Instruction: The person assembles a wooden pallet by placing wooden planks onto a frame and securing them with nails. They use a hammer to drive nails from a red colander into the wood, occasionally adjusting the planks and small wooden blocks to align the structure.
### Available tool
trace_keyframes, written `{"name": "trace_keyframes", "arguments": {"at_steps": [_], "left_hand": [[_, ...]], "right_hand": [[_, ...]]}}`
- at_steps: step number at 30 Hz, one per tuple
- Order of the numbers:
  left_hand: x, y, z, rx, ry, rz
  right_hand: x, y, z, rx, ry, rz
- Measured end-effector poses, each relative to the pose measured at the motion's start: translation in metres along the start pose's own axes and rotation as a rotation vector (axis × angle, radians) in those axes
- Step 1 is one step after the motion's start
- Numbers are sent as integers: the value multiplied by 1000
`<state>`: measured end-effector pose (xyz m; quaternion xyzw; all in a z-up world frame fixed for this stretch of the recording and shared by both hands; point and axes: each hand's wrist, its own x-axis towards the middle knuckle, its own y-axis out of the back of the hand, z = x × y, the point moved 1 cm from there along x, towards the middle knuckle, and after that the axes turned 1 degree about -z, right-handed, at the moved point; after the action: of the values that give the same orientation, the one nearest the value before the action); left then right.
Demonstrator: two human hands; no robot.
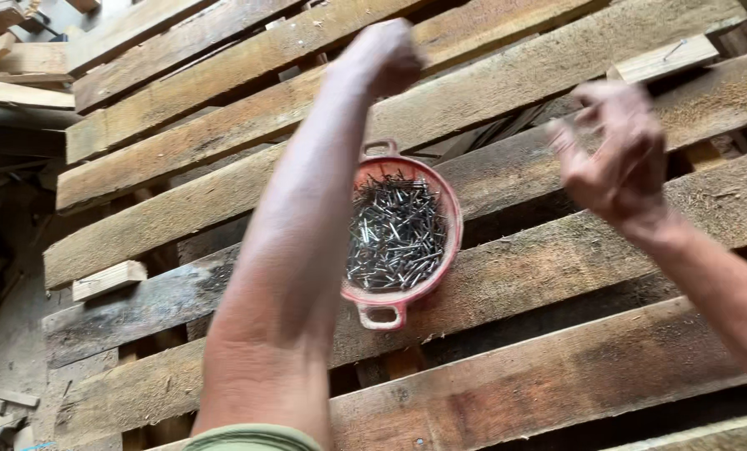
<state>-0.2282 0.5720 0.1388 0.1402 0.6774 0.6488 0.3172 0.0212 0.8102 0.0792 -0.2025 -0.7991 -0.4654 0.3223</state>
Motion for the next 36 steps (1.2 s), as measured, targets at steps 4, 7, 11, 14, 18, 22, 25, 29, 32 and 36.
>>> {"name": "trace_keyframes", "arguments": {"at_steps": [4, 7, 11, 14, 18, 22, 25, 29, 32, 36], "left_hand": [[-65, -90, -116, -54, 457, 38], [-84, -144, -140, -37, 590, 129], [-131, -120, -101, -284, 544, 254], [-127, -133, -102, -287, 573, 211], [-128, -134, -98, -287, 568, 204], [-139, -135, -93, -296, 553, 247], [-144, -132, -88, -319, 536, 283], [-134, -136, -89, -256, 584, 217], [-130, -144, -94, -246, 569, 239], [-125, -157, -97, -174, 529, 324]], "right_hand": [[10, 2, -101, 245, -271, -317], [16, -8, -146, 438, -723, -689], [12, -27, -153, 686, -1002, -801], [-2, -42, -142, 756, -994, -711], [-3, -38, -135, 689, -985, -640], [-6, -24, -116, 717, -1051, -636], [-12, -12, -88, 708, -1092, -589], [23, 43, -112, 380, -1184, -769], [-12, 45, -25, 429, -1119, -589], [-25, 81, 37, 389, -1081, -525]]}}
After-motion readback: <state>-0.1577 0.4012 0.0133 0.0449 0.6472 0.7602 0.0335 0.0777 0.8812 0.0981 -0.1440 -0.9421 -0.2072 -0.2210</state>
